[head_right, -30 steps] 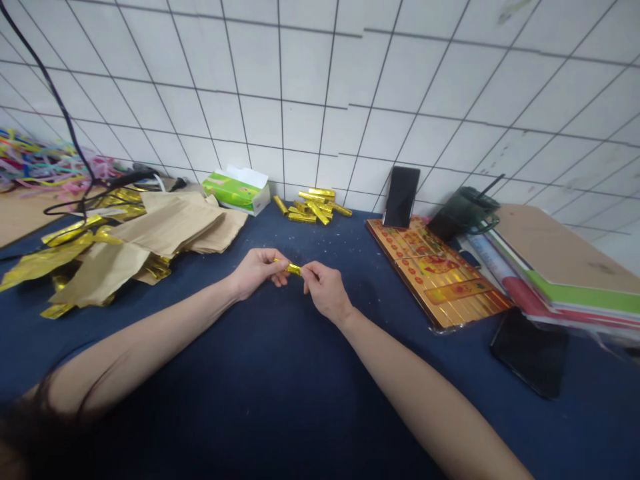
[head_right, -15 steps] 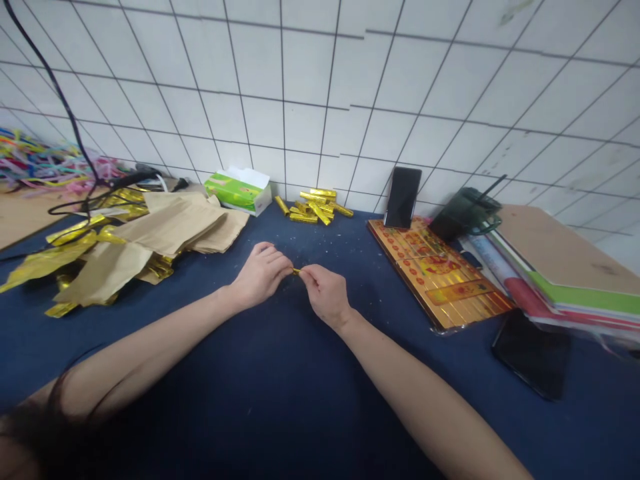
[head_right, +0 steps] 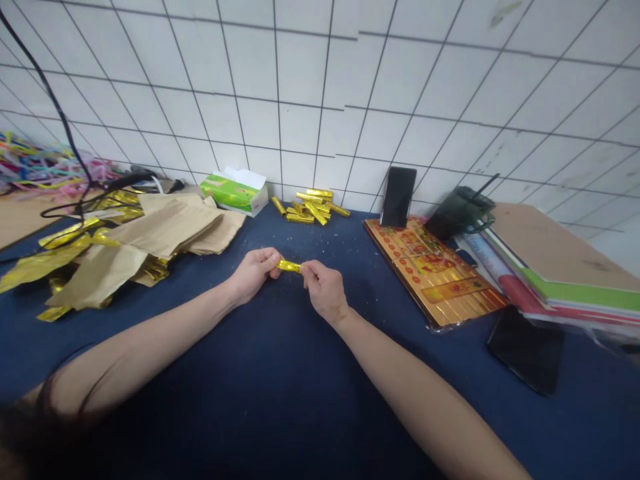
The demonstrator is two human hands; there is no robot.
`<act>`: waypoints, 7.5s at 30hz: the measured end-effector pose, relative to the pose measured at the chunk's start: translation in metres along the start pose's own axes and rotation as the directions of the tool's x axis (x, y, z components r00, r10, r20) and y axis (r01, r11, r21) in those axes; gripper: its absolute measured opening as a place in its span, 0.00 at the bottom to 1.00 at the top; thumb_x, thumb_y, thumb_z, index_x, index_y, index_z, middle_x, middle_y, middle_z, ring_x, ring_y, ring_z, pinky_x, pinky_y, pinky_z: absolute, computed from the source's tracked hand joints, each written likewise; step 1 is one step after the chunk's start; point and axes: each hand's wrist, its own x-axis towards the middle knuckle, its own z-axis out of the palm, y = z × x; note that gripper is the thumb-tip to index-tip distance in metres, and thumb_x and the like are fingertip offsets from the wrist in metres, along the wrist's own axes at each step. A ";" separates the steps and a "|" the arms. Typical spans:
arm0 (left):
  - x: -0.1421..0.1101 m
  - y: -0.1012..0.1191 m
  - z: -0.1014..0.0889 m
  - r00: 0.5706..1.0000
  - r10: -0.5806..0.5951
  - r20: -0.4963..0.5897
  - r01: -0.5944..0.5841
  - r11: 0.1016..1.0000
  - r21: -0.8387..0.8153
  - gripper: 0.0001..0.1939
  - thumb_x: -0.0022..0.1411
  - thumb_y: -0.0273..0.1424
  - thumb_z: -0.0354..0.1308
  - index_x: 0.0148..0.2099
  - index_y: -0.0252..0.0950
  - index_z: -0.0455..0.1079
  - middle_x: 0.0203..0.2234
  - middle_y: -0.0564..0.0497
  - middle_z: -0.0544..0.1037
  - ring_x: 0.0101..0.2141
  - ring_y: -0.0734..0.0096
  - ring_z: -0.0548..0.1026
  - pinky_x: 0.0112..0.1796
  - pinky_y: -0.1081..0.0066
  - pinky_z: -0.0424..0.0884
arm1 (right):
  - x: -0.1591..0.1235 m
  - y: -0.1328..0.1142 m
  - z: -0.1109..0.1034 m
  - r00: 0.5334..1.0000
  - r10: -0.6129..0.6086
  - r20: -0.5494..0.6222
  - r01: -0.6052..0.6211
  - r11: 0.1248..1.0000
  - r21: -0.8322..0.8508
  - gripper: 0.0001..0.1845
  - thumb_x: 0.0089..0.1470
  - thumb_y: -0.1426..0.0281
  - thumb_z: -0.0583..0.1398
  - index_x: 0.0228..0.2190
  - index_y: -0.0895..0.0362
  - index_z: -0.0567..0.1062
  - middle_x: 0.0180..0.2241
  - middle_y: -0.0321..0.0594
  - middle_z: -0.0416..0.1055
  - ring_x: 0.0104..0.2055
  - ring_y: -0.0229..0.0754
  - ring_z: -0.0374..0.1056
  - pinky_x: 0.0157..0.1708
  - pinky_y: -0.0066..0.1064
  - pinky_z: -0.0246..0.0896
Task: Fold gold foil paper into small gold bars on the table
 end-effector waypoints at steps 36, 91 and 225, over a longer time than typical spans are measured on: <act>-0.001 0.000 -0.003 0.985 0.095 -0.145 -0.042 0.943 0.331 0.15 0.62 0.34 0.43 0.31 0.34 0.66 0.25 0.48 0.71 0.30 0.67 0.68 0.37 0.63 0.63 | 0.001 0.000 0.004 0.980 -0.123 0.154 0.196 0.699 -0.688 0.18 0.59 0.65 0.46 0.24 0.57 0.69 0.19 0.36 0.70 0.21 0.36 0.65 0.20 0.28 0.42; 0.004 -0.006 -0.018 0.966 0.253 -0.041 -0.202 0.848 0.489 0.13 0.60 0.32 0.46 0.23 0.37 0.59 0.18 0.54 0.65 0.24 0.71 0.65 0.33 0.70 0.60 | 0.001 -0.008 0.002 0.968 -0.112 0.226 0.212 0.845 -0.491 0.20 0.59 0.63 0.43 0.22 0.56 0.66 0.19 0.33 0.65 0.22 0.35 0.62 0.25 0.26 0.49; 0.002 -0.001 0.000 0.989 -0.098 0.110 0.120 0.969 -0.218 0.09 0.61 0.31 0.46 0.35 0.32 0.65 0.18 0.53 0.73 0.21 0.75 0.70 0.25 0.76 0.64 | 0.012 0.015 0.002 0.982 0.169 -0.085 -0.126 0.919 0.374 0.11 0.47 0.62 0.59 0.29 0.56 0.67 0.21 0.30 0.65 0.14 0.30 0.57 0.14 0.24 0.52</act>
